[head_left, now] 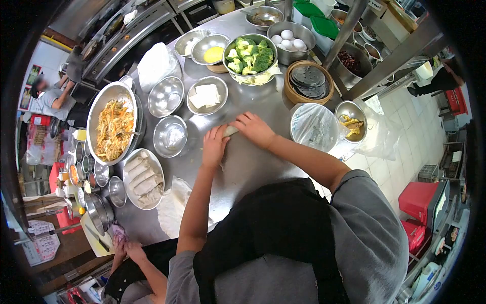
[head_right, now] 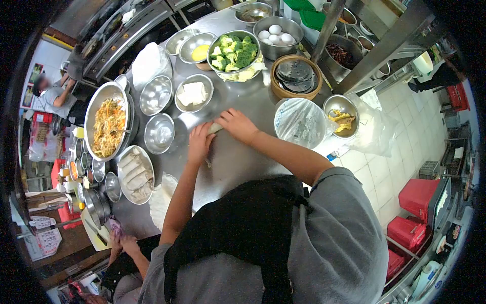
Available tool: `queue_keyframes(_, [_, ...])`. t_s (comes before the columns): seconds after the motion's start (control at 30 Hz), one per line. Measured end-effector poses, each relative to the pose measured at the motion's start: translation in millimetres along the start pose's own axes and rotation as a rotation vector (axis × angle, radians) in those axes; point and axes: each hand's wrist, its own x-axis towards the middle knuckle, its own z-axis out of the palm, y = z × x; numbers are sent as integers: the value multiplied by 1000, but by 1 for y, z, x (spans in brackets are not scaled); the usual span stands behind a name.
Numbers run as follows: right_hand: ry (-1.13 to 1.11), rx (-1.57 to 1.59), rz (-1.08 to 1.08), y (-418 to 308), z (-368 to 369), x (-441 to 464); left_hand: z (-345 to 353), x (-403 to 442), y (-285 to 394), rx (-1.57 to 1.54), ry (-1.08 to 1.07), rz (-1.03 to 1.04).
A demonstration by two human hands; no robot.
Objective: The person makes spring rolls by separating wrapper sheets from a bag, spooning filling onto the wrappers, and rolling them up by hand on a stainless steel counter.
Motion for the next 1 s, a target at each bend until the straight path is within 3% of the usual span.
queue_keyframes(0.13, [-54, -35, -10, 5, -1, 5, -6, 5, 0, -90, 71, 51])
queue_keyframes(0.33, [-116, -29, -6, 9, -5, 11, -7, 5, 1, 32, 69, 48])
queue_keyframes(0.73, [-216, 30, 26, 22, -9, 21, -11, 13, -15, -100, 31, 7])
queue_keyframes(1.0, [-298, 149, 116, 33, -15, 39, -13, 19, -24, -2, 1, 22])
